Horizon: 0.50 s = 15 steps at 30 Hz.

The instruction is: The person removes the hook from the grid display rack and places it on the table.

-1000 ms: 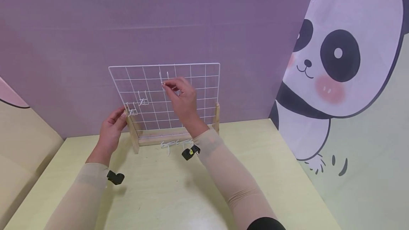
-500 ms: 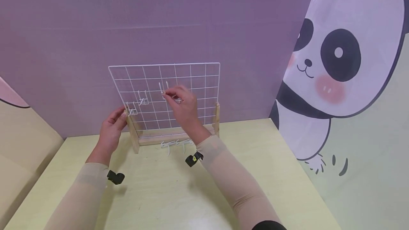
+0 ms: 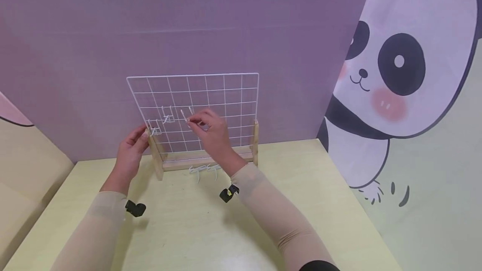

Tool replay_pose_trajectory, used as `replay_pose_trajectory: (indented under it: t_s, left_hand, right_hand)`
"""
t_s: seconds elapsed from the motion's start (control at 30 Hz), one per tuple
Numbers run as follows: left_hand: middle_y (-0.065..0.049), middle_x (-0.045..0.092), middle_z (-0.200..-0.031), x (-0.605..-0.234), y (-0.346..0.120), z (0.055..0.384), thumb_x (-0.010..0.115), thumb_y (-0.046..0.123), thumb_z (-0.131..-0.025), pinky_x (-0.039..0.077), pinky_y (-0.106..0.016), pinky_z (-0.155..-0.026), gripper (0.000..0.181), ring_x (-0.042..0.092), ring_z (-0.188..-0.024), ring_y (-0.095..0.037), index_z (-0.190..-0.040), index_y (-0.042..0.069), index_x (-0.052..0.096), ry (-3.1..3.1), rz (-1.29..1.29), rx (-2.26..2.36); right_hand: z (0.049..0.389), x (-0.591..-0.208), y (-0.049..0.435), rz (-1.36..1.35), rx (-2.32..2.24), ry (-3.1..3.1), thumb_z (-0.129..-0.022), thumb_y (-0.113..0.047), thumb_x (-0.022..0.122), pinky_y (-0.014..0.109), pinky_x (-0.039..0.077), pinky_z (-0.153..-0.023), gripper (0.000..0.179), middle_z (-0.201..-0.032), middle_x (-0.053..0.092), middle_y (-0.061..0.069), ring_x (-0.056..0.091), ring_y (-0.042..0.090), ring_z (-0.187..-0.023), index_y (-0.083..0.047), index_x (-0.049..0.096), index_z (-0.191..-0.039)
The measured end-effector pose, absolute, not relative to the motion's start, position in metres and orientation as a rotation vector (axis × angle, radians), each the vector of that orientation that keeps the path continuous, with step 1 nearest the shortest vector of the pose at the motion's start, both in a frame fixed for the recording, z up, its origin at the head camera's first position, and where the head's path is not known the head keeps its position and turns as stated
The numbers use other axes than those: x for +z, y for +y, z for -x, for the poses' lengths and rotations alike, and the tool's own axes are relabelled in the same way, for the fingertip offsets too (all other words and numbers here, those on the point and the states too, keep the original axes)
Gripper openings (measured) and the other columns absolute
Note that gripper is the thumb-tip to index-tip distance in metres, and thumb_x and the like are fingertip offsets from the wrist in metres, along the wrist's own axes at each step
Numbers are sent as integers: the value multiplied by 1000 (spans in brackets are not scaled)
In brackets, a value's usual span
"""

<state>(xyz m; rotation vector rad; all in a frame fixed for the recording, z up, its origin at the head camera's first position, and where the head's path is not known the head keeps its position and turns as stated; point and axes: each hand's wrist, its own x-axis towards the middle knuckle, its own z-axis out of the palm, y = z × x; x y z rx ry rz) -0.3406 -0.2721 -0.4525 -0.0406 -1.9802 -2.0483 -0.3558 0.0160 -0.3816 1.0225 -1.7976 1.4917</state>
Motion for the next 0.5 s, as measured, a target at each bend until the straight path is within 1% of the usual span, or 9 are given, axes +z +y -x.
replay_pose_trajectory:
  t_s: [0.13, 0.23, 0.37, 0.5]
  left_hand:
    - [5, 66, -140, -454, -272, 341, 60, 24, -116, 47, -31, -123, 50, 58, -138, -13, -161, 1, 54, -1972, 52, -2040]
    - [5, 66, -141, -454, -272, 341, 61, 25, -116, 47, -29, -122, 50, 58, -138, -12, -160, 3, 55, -1967, 53, -2047]
    - [2, 64, -147, -452, -272, 340, 61, 27, -116, 46, -29, -121, 50, 57, -139, -11, -161, 7, 56, -1986, 53, -2037]
    - [-3, 61, -154, -451, -272, 338, 60, 28, -116, 45, -31, -123, 51, 55, -143, -14, -162, 8, 55, -2010, 49, -2014]
  right_hand:
    - [355, -387, 15, -1048, 1478, -1828, -96, 5, 83, 28, 66, -80, 6, -98, 73, 8, 71, 17, -89, 1, 82, -101]
    - [353, -391, 14, -1072, 1462, -1841, -96, 4, 84, 27, 65, -81, 6, -98, 72, 7, 70, 19, -91, 0, 82, -100]
    - [352, -394, 12, -1082, 1434, -1861, -96, 1, 85, 27, 63, -83, 5, -99, 73, 6, 69, 21, -93, -2, 83, -100]
    - [351, -395, 10, -1077, 1448, -1871, -96, 1, 85, 27, 62, -83, 6, -100, 74, 6, 70, 21, -94, -2, 83, -101]
